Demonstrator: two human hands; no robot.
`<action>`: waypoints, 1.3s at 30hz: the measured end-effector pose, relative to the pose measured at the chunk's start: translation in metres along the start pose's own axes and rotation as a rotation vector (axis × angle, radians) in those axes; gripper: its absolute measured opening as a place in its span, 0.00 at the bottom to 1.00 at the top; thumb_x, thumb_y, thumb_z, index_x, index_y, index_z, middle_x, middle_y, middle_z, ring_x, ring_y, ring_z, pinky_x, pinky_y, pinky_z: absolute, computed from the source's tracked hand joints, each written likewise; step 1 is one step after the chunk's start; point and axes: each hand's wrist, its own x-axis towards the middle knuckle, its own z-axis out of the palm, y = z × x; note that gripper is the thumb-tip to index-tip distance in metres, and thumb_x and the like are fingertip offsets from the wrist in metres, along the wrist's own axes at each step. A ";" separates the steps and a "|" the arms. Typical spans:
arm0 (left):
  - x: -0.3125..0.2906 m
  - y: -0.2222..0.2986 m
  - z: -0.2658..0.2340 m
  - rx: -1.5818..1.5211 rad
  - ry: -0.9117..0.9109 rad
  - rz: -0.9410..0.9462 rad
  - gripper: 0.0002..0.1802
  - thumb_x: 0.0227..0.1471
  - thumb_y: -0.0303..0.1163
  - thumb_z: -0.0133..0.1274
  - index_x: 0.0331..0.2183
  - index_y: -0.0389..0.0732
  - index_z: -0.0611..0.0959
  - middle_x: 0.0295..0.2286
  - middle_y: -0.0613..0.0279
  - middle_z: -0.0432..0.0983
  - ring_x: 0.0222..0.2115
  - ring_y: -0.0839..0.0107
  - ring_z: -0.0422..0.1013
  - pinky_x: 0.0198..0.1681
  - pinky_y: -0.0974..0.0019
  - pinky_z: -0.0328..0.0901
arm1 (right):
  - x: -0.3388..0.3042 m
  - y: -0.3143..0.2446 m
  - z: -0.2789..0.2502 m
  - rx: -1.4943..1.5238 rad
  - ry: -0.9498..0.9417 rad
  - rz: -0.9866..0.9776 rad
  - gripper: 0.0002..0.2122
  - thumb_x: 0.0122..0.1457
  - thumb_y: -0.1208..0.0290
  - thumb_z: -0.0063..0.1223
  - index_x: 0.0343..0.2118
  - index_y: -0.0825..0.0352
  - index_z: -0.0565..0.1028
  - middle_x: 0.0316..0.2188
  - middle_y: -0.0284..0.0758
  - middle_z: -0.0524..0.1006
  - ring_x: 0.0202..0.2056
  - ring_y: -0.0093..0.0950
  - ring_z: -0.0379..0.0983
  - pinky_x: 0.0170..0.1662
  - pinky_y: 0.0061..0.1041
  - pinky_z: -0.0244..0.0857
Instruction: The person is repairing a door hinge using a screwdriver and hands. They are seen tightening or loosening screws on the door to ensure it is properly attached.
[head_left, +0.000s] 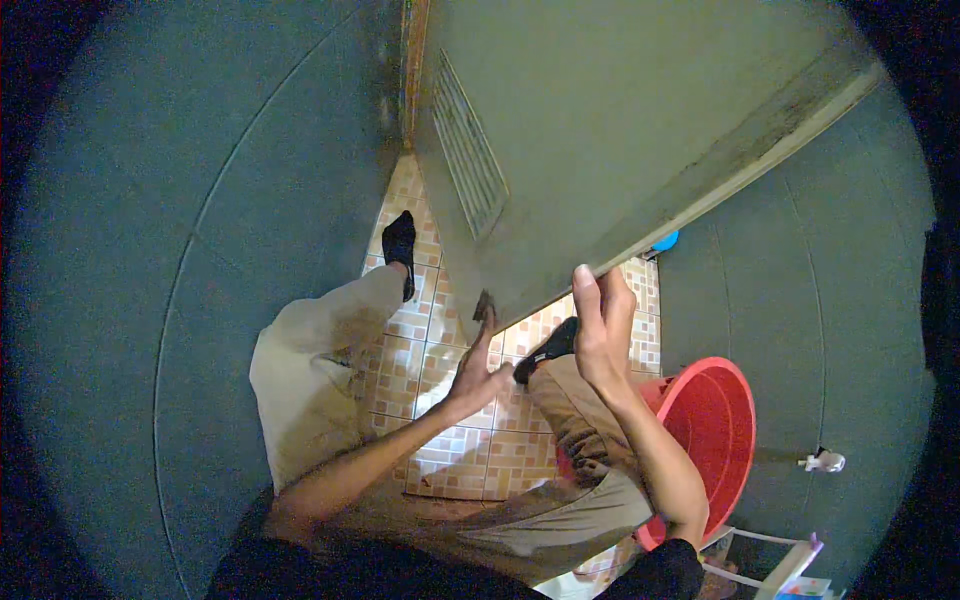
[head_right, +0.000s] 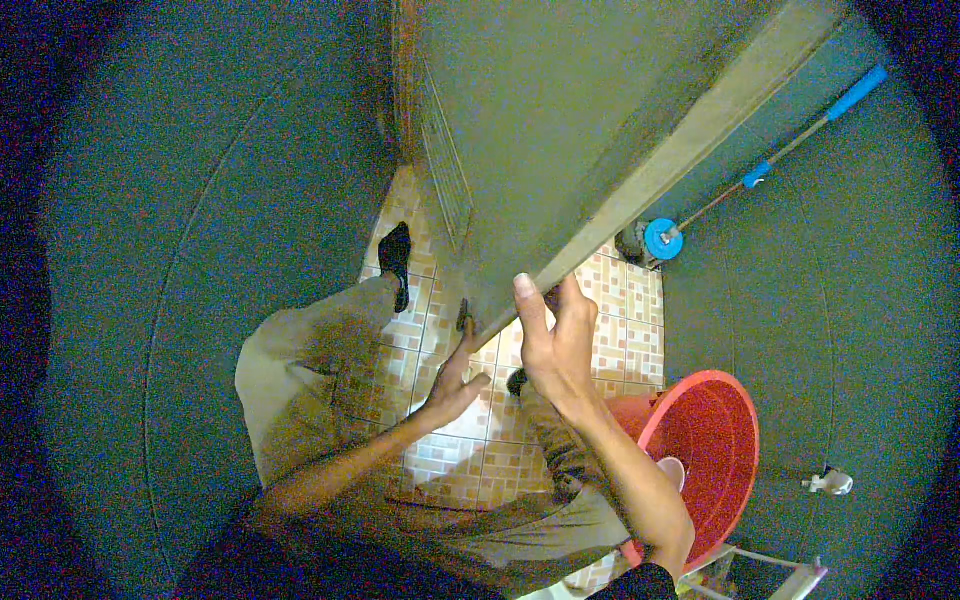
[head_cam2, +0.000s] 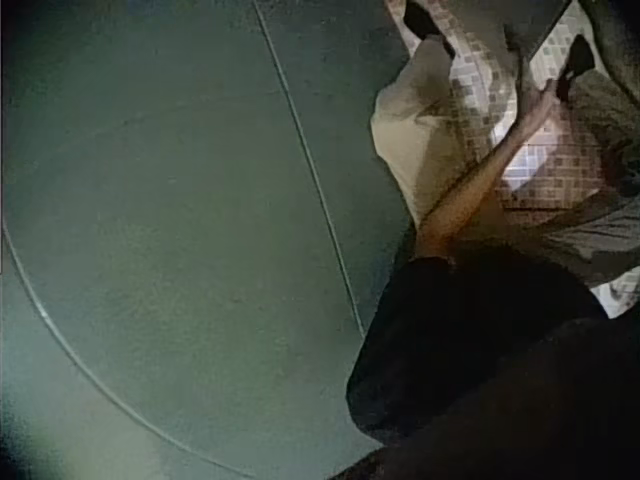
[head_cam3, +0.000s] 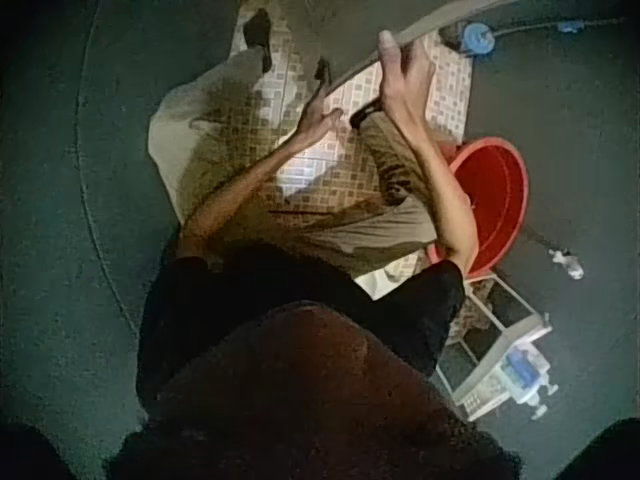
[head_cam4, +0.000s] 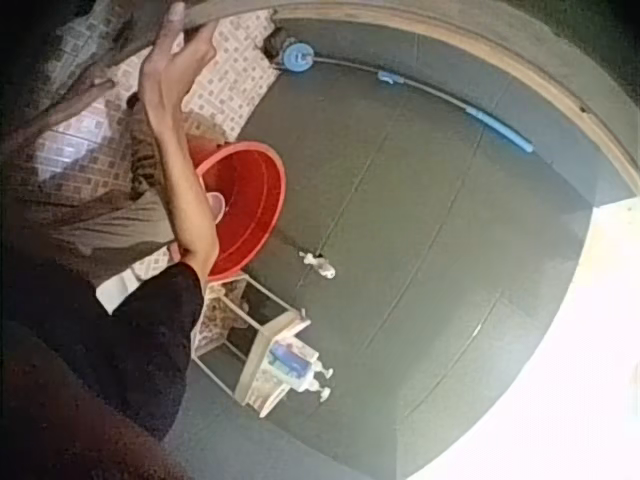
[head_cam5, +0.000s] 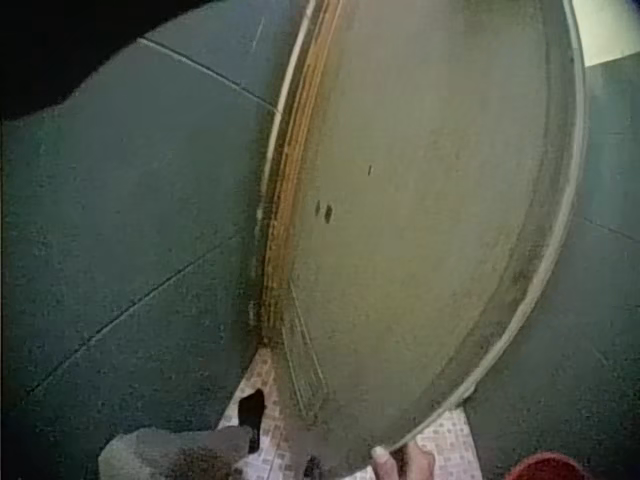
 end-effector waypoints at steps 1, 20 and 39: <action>0.001 -0.011 -0.003 -0.063 -0.005 -0.076 0.52 0.48 0.27 0.54 0.66 0.33 0.42 0.66 0.39 0.39 0.67 0.52 0.41 0.68 0.59 0.41 | 0.001 -0.002 0.003 0.012 -0.002 0.009 0.20 0.64 0.59 0.49 0.43 0.77 0.72 0.31 0.48 0.80 0.34 0.33 0.77 0.42 0.34 0.69; 0.002 0.044 -0.004 0.066 0.115 0.260 0.48 0.46 0.24 0.50 0.65 0.31 0.49 0.65 0.38 0.46 0.66 0.48 0.45 0.68 0.56 0.43 | -0.001 0.003 0.001 -0.012 0.038 -0.025 0.19 0.63 0.61 0.49 0.43 0.76 0.73 0.31 0.47 0.80 0.33 0.31 0.76 0.40 0.32 0.68; -0.010 0.052 -0.002 0.136 0.135 0.277 0.47 0.45 0.25 0.50 0.64 0.28 0.49 0.64 0.33 0.43 0.66 0.42 0.43 0.68 0.52 0.42 | -0.002 -0.002 -0.001 -0.047 -0.029 0.048 0.22 0.64 0.56 0.48 0.44 0.76 0.73 0.32 0.45 0.79 0.35 0.32 0.74 0.43 0.35 0.67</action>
